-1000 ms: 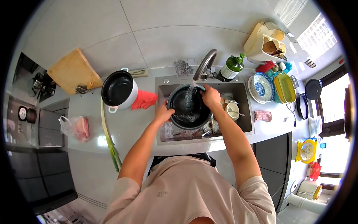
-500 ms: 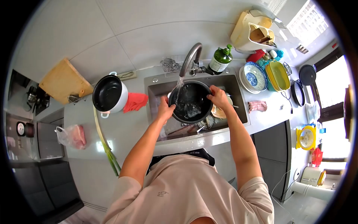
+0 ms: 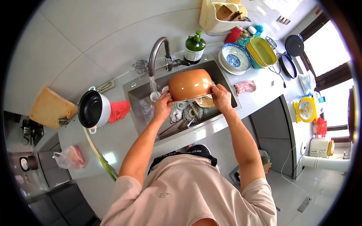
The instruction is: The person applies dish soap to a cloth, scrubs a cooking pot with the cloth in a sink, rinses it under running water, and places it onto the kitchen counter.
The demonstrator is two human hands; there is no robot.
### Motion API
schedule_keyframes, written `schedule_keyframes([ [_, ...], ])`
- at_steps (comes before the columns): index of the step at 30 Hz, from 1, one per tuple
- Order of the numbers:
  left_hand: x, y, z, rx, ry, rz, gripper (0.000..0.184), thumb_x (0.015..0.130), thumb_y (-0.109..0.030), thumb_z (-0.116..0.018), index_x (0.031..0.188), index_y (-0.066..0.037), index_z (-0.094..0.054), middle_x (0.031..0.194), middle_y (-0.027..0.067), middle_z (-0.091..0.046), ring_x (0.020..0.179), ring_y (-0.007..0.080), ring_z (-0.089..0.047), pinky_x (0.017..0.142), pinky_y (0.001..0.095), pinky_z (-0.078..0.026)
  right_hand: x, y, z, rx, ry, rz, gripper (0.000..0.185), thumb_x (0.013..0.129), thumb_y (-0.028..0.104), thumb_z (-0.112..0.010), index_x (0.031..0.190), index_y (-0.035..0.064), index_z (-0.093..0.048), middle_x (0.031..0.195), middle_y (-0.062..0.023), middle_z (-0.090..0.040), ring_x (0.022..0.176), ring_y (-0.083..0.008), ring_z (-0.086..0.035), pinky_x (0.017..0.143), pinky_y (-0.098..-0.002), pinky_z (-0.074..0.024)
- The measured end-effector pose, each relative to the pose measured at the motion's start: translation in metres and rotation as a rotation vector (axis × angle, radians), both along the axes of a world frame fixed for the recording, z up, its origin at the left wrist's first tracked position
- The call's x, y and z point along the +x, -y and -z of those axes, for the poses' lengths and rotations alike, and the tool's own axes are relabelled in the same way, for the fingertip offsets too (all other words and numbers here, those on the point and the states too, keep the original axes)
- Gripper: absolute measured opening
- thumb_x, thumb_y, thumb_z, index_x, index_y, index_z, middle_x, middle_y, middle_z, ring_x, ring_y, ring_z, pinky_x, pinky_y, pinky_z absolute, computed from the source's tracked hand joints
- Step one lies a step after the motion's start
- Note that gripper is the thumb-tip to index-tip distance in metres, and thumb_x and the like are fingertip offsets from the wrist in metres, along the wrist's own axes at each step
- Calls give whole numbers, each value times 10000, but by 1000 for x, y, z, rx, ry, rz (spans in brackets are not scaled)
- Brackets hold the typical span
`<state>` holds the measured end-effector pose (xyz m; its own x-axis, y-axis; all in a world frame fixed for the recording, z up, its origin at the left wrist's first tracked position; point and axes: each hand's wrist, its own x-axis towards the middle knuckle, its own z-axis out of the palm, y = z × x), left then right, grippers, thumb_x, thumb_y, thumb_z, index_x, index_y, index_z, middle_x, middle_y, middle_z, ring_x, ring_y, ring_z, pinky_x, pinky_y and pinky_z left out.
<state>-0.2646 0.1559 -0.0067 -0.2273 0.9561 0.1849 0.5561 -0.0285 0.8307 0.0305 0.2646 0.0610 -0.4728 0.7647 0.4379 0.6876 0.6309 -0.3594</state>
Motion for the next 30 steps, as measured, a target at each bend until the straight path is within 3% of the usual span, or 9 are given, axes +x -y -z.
schedule_keyframes([
  [2,8,-2,-8,47,16,-6,99,821,88,-667,903,46,-630,1397,230,-627,909,362,-737,774,396,-593,4,1,2,62,-4,1,211,724,-49,-679,855,110,-630,834,-52,-606,847,-280,-665,653,-429,-542],
  [6,8,-5,-10,75,58,-40,120,824,87,-668,926,38,-627,1390,226,-631,892,355,-735,765,394,-582,-1,1,-2,162,-29,7,225,714,-63,-683,846,107,-619,834,-55,-603,833,-293,-655,653,-426,-544],
  [8,2,-3,-9,62,21,-76,129,863,73,-703,953,19,-628,1283,188,-706,913,254,-758,782,345,-589,-9,-1,-4,174,-48,-1,228,711,-66,-684,844,105,-617,835,-56,-602,828,-298,-651,655,-424,-544],
  [14,-29,22,-17,-76,130,-190,159,898,-57,-760,1004,-15,-650,874,145,-702,775,251,-710,688,357,-538,-52,-3,-2,-98,-223,-15,180,798,17,-755,905,68,-619,844,-96,-625,810,-355,-641,697,-464,-519],
  [17,-52,39,-9,-42,45,-257,173,914,-93,-764,1037,-28,-662,826,106,-675,705,214,-662,668,347,-523,-77,-4,13,-301,-250,6,233,809,87,-806,960,52,-632,831,-130,-633,773,-366,-638,693,-454,-492],
  [20,-72,53,12,-89,339,-360,183,927,-102,-768,1076,-55,-672,871,60,-668,725,160,-620,693,329,-512,-110,-3,29,-458,-300,29,255,806,113,-828,965,49,-641,808,-122,-649,754,-326,-649,704,-432,-511],
  [25,-108,68,35,-96,539,-516,165,1002,-131,-715,1145,-75,-653,965,-21,-651,833,93,-592,746,276,-502,-153,-19,77,-838,-548,-99,317,911,94,-766,1221,49,-719,971,-59,-761,845,-131,-679,773,-311,-542],
  [27,-117,73,32,-59,718,-588,179,1009,-127,-705,1153,-32,-656,992,-5,-658,942,96,-594,876,269,-477,-164,-20,84,-986,-652,-102,295,921,81,-756,1208,26,-723,989,-57,-759,865,-129,-675,787,-306,-539],
  [30,-122,76,22,-74,734,-604,193,1003,-133,-715,1164,-35,-674,997,-8,-668,902,96,-600,816,267,-486,-172,-21,88,-1217,-700,-17,245,940,56,-739,1171,-22,-732,1031,-52,-748,907,-128,-663,829,-293,-528],
])
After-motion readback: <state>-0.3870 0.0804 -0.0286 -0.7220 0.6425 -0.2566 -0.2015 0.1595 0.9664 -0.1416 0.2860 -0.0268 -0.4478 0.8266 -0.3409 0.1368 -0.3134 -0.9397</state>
